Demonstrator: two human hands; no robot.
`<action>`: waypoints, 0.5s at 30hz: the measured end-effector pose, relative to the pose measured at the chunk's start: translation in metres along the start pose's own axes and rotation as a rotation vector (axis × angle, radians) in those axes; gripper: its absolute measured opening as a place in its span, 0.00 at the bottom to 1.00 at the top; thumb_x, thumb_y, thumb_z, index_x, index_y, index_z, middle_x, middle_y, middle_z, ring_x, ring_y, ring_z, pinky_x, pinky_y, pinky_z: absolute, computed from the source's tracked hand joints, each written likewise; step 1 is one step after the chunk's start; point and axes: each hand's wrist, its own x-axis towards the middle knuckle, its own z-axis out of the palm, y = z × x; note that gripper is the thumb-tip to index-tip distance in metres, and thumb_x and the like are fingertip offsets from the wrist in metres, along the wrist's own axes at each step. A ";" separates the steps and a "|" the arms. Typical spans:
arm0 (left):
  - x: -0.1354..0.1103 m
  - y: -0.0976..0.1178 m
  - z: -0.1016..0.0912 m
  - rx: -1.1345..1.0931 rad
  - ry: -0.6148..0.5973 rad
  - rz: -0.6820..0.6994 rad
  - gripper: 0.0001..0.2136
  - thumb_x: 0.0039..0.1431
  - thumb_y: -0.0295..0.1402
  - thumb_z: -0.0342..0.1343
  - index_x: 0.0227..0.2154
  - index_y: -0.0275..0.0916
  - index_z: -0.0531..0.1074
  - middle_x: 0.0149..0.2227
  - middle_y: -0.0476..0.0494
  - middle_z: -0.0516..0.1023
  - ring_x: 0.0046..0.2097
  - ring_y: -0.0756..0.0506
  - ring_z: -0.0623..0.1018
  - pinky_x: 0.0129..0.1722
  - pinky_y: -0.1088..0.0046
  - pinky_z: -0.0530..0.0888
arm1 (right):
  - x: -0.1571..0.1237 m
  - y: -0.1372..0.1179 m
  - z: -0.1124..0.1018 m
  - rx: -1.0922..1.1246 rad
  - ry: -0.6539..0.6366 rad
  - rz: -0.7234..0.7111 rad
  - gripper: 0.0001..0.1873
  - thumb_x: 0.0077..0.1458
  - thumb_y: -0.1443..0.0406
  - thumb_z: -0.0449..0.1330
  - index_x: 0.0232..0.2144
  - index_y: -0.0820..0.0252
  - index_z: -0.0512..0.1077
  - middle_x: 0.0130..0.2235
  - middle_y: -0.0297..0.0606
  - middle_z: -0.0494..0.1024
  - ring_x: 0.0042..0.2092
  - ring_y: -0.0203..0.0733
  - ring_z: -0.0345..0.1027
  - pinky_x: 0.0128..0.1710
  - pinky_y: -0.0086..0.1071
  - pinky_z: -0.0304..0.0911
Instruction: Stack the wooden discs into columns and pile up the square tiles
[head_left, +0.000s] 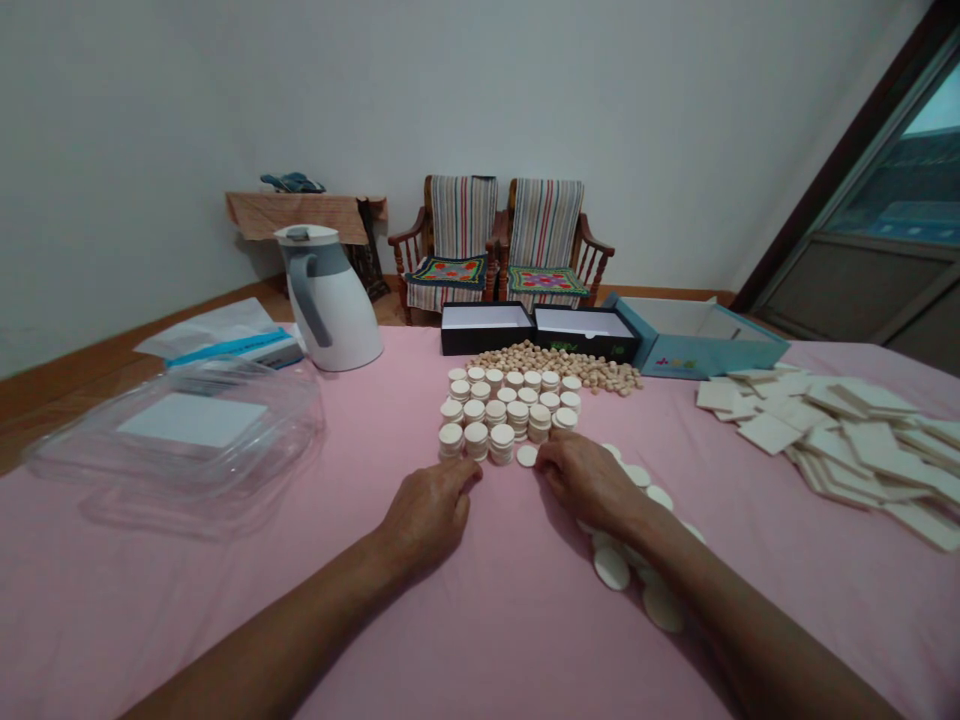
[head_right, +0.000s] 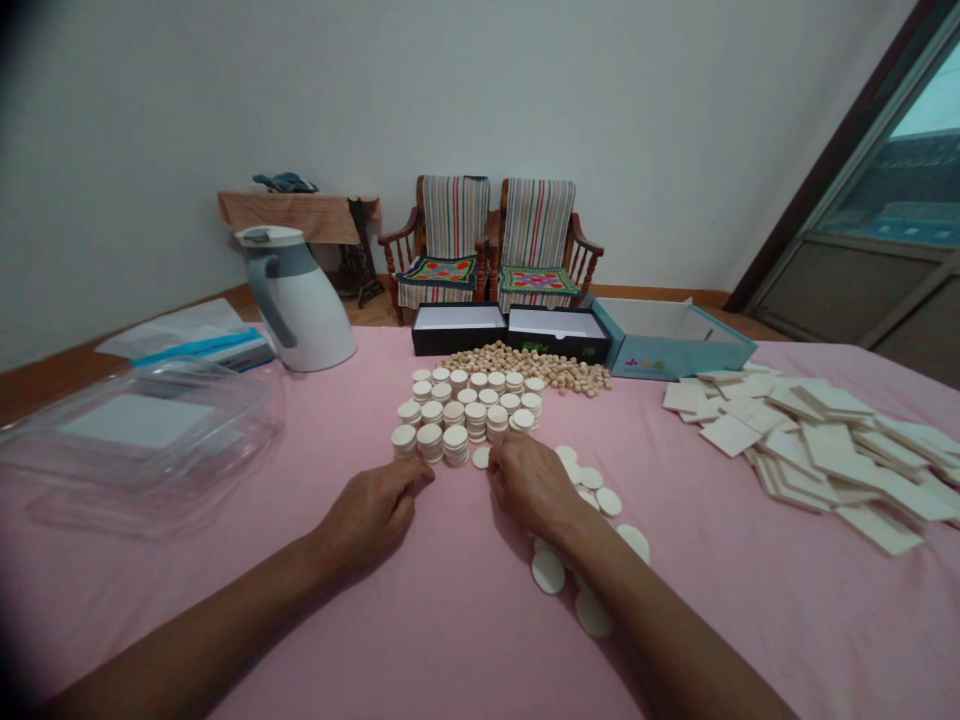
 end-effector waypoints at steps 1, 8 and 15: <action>0.000 0.000 0.000 -0.004 -0.001 0.001 0.11 0.54 0.21 0.46 0.36 0.40 0.69 0.35 0.45 0.76 0.37 0.46 0.75 0.37 0.72 0.68 | 0.000 0.002 0.001 -0.003 0.009 0.018 0.12 0.52 0.71 0.50 0.29 0.60 0.74 0.35 0.40 0.74 0.37 0.39 0.66 0.33 0.29 0.53; 0.000 0.001 -0.002 -0.006 -0.009 -0.006 0.12 0.52 0.20 0.46 0.36 0.39 0.69 0.34 0.45 0.76 0.37 0.46 0.76 0.37 0.72 0.69 | 0.001 0.005 0.006 -0.020 0.070 0.050 0.10 0.53 0.71 0.50 0.28 0.60 0.72 0.35 0.41 0.75 0.36 0.40 0.67 0.33 0.30 0.54; 0.000 0.002 -0.002 -0.014 -0.005 -0.005 0.12 0.53 0.20 0.46 0.35 0.39 0.69 0.34 0.45 0.75 0.37 0.46 0.75 0.37 0.72 0.68 | 0.001 0.007 0.003 0.011 0.113 0.022 0.10 0.53 0.72 0.51 0.31 0.59 0.72 0.36 0.40 0.74 0.38 0.40 0.66 0.35 0.29 0.55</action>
